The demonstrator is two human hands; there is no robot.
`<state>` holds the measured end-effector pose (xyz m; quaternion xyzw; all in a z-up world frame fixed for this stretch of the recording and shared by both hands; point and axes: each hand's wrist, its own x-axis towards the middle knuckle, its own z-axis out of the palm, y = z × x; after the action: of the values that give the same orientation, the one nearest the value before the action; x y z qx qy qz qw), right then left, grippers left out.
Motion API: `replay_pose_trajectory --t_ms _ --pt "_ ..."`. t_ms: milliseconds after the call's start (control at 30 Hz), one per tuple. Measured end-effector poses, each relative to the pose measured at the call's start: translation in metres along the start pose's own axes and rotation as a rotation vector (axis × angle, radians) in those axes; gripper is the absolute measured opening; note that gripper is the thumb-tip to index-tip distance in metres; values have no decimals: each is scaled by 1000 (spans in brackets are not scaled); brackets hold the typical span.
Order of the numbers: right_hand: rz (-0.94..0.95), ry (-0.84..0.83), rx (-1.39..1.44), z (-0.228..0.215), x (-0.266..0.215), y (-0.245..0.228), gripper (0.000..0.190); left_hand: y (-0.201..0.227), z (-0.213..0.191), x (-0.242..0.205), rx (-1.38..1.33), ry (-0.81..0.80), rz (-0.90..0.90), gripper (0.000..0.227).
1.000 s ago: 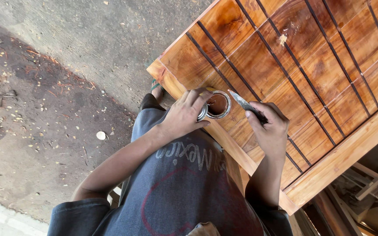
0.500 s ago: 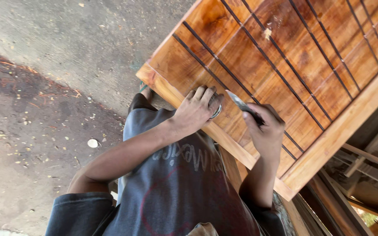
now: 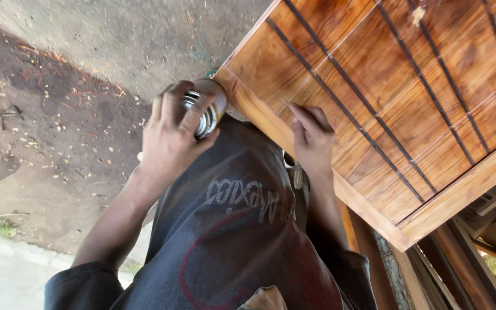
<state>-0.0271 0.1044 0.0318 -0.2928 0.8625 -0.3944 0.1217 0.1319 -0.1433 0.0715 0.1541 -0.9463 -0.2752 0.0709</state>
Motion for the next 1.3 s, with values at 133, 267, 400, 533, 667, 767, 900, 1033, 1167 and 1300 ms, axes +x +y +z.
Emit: replay_pose_trajectory --t_ms 133,267,400,533,667,767,900,1033,1167,1300 --pt "-110 -27 -37 35 16 -7 31 -16 -18 -7 -20 11 -85 70" --pt "-111 -66 -71 51 17 -9 32 -32 -25 -15 26 -15 -129 70" --pt "-156 -56 -176 57 16 -14 34 -42 -25 -12 16 -14 -128 70" --pt "-152 -28 -276 57 16 -17 36 -45 -26 -11 -28 -34 -144 69" --pt "-147 -55 -223 57 18 -19 38 -47 -24 -6 -59 -57 -145 70" --pt "-164 -151 -187 53 14 -23 35 -50 -25 -4 -73 -76 -137 71" --pt "-148 -140 -167 51 12 -18 35 -54 -24 -3 -62 -74 -113 73" --pt "-141 -146 -180 58 14 -11 34 -57 -23 -3 -72 -84 -109 72" --pt "-161 -181 -96 60 15 -14 31 -59 -24 -3 -75 -84 -125 72" --pt "-103 -66 -175 60 25 -15 32 -59 -21 -6 -68 -75 -117 73"
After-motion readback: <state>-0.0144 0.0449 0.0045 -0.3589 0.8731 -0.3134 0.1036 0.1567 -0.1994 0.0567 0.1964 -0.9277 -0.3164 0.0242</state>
